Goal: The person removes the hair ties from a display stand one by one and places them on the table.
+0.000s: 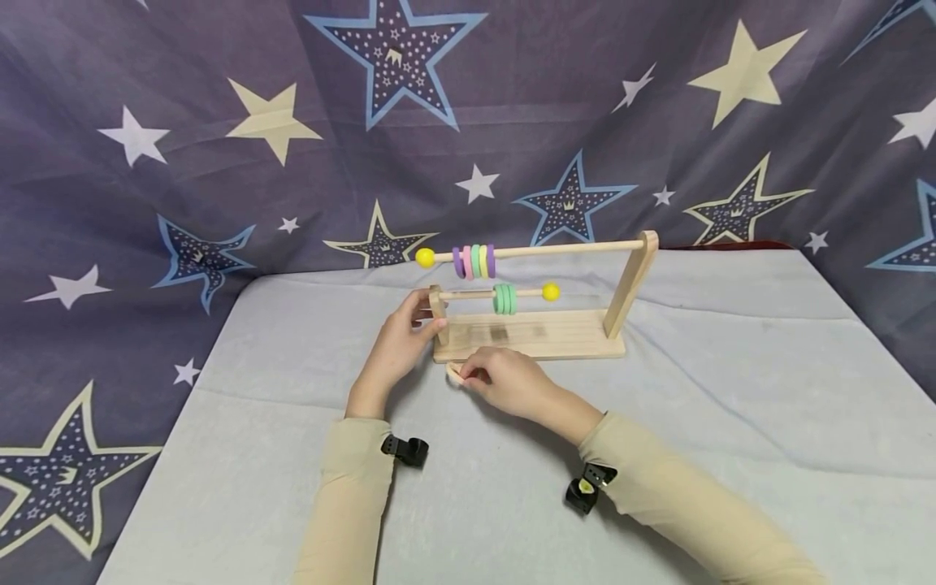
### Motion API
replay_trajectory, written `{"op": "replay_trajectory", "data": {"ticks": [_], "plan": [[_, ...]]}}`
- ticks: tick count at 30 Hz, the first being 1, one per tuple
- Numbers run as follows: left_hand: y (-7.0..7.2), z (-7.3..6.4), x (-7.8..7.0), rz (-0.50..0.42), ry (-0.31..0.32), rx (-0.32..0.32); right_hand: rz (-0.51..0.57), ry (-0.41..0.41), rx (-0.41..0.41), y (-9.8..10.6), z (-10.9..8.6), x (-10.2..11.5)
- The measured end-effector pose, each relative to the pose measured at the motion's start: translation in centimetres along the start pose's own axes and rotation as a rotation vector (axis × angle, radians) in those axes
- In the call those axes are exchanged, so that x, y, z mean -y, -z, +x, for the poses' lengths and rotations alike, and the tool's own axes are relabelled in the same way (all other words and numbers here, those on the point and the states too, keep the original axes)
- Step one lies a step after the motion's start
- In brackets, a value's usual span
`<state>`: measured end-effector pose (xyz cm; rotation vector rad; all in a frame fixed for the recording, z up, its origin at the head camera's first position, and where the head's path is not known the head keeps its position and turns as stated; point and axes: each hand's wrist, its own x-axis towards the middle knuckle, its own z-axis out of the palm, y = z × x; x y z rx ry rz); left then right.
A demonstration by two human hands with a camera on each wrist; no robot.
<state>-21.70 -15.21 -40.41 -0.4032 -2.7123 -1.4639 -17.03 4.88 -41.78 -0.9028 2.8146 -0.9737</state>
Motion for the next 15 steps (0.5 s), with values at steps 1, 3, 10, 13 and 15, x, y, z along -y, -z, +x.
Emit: {"op": "replay_trajectory", "data": {"ticks": [1, 3, 10, 13, 15], "plan": [[-0.01, 0.01, 0.0, 0.002, 0.001, 0.0, -0.02, 0.014, 0.008, -0.1, 0.03, 0.02], [-0.03, 0.06, 0.06, 0.005, -0.001, -0.001, -0.05, 0.035, 0.022, -0.3, 0.05, 0.09], [-0.12, 0.12, 0.32, 0.015, -0.003, -0.003, -0.095, 0.075, 0.036, -0.7, 0.16, 0.08], [-0.14, 0.14, 0.29, 0.018, -0.001, 0.001, -0.093, 0.082, 0.051, -0.7, 0.2, -0.01], [-0.14, 0.17, 0.24, 0.024, 0.001, 0.003, -0.092, 0.088, 0.059, -0.65, 0.21, -0.06]]}}
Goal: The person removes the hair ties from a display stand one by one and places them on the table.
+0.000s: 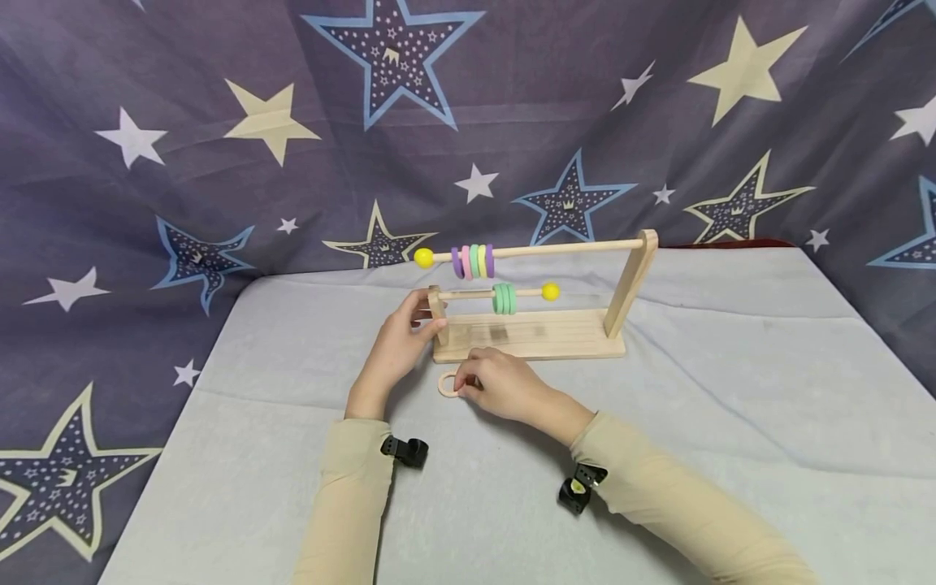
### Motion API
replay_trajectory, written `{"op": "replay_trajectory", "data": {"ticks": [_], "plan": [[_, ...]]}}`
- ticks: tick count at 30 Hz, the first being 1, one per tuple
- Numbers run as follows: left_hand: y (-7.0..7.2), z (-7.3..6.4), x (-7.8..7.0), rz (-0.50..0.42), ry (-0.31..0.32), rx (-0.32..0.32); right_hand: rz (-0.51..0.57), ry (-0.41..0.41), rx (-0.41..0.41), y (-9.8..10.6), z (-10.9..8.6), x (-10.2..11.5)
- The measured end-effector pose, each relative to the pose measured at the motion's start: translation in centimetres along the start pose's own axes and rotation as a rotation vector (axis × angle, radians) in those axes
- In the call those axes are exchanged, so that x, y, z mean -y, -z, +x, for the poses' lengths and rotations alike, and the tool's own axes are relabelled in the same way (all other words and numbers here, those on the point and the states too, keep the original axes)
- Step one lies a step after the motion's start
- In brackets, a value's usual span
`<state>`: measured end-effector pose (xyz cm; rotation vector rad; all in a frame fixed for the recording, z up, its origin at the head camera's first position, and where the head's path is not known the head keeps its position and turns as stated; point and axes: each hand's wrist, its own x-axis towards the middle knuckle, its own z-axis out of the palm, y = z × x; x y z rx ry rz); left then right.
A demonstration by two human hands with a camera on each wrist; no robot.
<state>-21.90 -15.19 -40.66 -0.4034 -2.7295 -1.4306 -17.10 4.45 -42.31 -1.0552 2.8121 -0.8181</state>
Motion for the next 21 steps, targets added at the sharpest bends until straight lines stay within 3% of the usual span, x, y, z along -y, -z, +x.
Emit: {"op": "replay_trajectory", "data": {"ticks": [9, 16, 21], "plan": [[0.1, -0.1, -0.1, 0.019, -0.009, 0.007, 0.088, -0.035, 0.01, 0.8, -0.4, -0.2], [0.1, -0.1, -0.1, 0.029, -0.012, 0.006, 0.244, -0.027, -0.077, 1.8, -1.3, -1.1], [0.0, -0.1, -0.2, 0.037, -0.008, 0.002, 0.323, -0.068, -0.153, 2.8, -2.1, -1.7]]}}
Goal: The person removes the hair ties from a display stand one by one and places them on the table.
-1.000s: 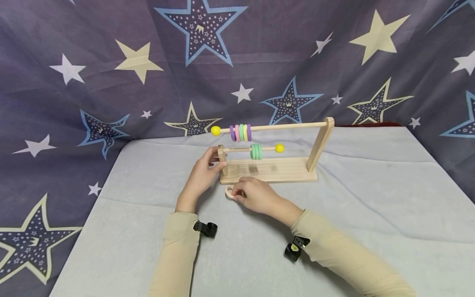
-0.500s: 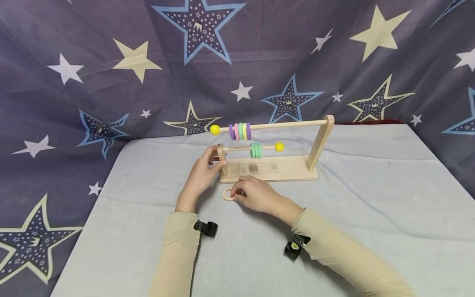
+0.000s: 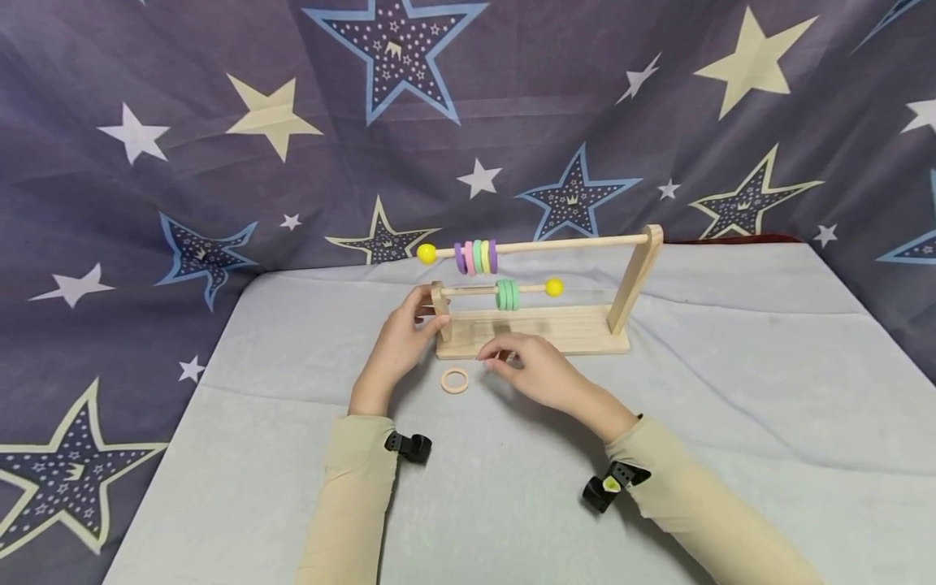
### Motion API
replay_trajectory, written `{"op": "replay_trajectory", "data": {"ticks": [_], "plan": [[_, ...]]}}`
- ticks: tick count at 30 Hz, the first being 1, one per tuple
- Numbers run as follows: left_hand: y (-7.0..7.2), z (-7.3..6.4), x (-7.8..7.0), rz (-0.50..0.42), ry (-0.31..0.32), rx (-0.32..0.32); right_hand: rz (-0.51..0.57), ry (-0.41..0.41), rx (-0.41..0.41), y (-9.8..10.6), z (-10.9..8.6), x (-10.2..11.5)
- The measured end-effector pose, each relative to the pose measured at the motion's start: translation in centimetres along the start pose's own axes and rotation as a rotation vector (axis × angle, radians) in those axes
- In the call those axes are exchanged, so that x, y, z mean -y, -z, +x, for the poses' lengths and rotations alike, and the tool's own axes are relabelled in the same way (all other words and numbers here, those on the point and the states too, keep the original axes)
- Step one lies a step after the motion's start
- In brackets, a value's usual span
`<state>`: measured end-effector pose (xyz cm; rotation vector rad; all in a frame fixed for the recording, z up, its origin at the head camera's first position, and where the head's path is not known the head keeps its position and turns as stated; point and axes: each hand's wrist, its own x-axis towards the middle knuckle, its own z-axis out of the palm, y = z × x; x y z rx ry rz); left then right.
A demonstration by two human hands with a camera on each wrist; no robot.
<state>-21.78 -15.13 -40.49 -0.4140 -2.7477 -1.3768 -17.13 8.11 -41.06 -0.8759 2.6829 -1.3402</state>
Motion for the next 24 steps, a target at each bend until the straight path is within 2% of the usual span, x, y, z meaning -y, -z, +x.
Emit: {"op": "replay_trajectory", "data": {"ticks": [7, 12, 21, 24], "plan": [[0.0, 0.0, -0.1, 0.004, 0.002, 0.002, 0.11, -0.068, -0.212, 1.5, -0.8, -0.6], [0.0, 0.0, -0.1, 0.004, 0.001, 0.001, 0.123, -0.124, -0.348, 2.0, -1.0, -0.9], [0.0, 0.1, 0.0, 0.014, -0.005, -0.011, 0.2, -0.208, -0.459, 2.0, -0.8, -1.6], [-0.1, 0.1, -0.1, 0.014, -0.006, -0.007, 0.259, -0.241, -0.49, 2.0, -0.4, -1.7]]}}
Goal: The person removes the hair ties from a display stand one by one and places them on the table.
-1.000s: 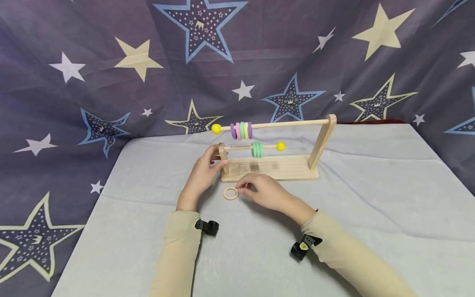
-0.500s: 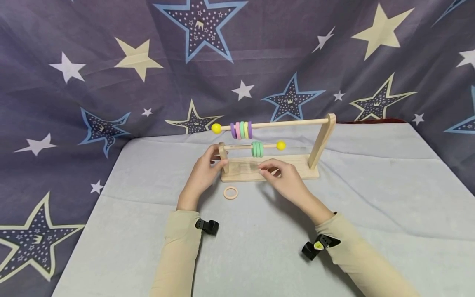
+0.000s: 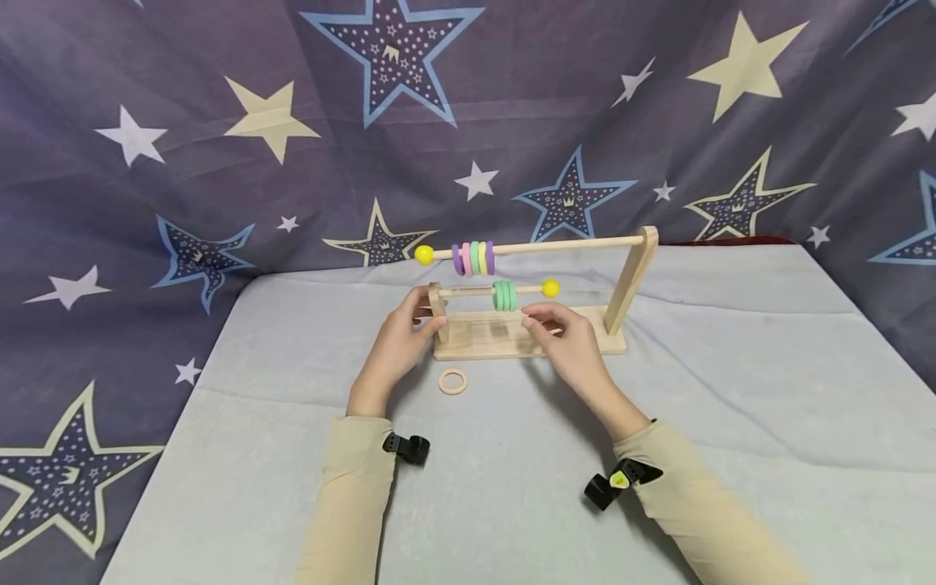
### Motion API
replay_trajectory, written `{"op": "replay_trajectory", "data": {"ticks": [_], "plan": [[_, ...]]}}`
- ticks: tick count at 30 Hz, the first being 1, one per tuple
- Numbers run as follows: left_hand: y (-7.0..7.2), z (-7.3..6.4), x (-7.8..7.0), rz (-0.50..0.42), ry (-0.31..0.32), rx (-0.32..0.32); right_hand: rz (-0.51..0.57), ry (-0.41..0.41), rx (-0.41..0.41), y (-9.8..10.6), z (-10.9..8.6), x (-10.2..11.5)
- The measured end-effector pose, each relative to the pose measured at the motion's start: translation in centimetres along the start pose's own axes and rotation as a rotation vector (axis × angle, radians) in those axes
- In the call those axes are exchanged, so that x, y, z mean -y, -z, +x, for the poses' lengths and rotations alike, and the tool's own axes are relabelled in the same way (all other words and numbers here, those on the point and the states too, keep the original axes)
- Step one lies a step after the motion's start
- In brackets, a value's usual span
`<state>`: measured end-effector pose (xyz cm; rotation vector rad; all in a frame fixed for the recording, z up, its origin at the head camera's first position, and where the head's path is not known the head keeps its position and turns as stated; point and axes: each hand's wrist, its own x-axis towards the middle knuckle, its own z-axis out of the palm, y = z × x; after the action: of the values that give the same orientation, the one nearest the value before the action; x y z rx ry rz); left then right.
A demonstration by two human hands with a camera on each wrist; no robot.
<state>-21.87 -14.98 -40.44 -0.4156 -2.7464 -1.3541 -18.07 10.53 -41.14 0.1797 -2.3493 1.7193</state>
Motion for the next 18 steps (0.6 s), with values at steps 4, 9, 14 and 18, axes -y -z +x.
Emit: {"op": "replay_trajectory", "data": {"ticks": [4, 9, 14, 18], "plan": [[0.0, 0.0, -0.1, -0.006, 0.0, 0.001, 0.096, -0.068, -0.003, -0.5, 0.4, 0.1], [-0.1, -0.1, -0.2, -0.012, 0.0, 0.011, 0.177, -0.139, -0.006, -1.1, 0.6, 0.3], [0.0, -0.1, -0.1, -0.012, -0.006, 0.003, 0.196, -0.158, -0.009, -1.9, 0.7, 0.4], [0.0, -0.1, 0.0, -0.01, -0.008, -0.002, 0.19, -0.17, -0.015, -2.4, 0.8, 0.6]]}}
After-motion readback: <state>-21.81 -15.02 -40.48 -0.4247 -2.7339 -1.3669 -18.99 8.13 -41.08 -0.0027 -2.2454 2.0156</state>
